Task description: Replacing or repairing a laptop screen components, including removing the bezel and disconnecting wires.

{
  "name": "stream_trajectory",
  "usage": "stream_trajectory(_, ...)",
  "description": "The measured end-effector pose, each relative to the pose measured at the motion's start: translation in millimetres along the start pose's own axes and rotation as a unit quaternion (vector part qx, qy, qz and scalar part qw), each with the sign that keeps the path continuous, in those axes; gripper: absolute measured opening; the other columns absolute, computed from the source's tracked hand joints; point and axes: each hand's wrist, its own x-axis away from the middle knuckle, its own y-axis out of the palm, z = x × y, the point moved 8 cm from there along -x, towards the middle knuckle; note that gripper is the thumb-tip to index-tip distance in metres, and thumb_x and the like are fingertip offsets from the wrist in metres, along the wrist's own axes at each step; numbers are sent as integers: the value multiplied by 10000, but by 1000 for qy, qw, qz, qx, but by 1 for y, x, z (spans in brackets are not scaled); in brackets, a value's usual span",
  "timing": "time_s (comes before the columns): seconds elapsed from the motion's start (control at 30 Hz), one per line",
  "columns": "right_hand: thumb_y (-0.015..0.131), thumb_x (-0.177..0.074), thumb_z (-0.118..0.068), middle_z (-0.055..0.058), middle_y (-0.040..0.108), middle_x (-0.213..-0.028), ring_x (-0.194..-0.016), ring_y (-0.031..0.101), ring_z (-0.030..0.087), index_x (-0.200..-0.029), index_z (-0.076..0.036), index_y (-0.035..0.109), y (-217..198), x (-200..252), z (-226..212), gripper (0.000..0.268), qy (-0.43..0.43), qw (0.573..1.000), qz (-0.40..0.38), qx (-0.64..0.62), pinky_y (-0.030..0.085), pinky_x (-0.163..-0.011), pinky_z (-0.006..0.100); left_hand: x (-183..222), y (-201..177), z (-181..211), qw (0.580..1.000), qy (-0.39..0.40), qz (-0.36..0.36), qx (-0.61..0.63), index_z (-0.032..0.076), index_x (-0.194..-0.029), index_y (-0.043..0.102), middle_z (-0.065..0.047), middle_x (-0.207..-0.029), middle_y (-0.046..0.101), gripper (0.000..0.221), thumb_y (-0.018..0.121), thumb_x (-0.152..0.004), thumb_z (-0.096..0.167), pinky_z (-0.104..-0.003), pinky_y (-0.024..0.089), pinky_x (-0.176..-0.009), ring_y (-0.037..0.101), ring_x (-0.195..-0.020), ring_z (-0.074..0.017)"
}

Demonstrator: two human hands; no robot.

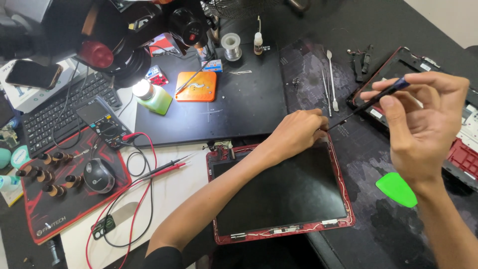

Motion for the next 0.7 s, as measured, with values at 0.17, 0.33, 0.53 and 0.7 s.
stream_trajectory(0.17, 529, -1221, 78, 135, 570, -1190, -993, 649, 219, -1418, 8, 357, -28, 28, 34, 271, -32, 997, 73, -16, 605, -964, 334, 5, -19, -4, 999, -9, 22, 25, 44, -940, 704, -120, -989, 715, 126, 720, -885, 156, -476, 529, -806, 692, -937, -364)
stream_trajectory(0.33, 501, -1172, 20, 65, 522, -1175, -826, 527, 119, -1447, -3, 378, -16, 13, 7, 303, -4, 993, 112, -23, 591, -694, 252, 2, -59, -26, 997, -6, 81, -3, 28, -907, 656, -137, -920, 693, 115, 728, -888, 115, -467, 519, -759, 678, -880, -367)
stream_trajectory(0.53, 576, -1002, -61, 10, 538, -1017, -657, 454, 32, -1328, -82, 593, 41, 31, 81, 326, 248, 964, -79, 46, 394, -518, 209, -14, -86, -74, 979, -73, 184, 51, 30, -877, 658, -99, -844, 688, 157, 795, -811, 71, -365, 525, -681, 692, -772, -262)
stream_trajectory(0.7, 593, -995, -94, 63, 599, -1020, -845, 579, 88, -1327, -78, 613, 75, 56, 106, 332, 240, 956, -150, 72, 545, -707, 267, -40, -77, -89, 973, -69, 211, -60, 45, -798, 689, -102, -827, 683, 170, 829, -774, 138, -426, 488, -747, 651, -836, -305)
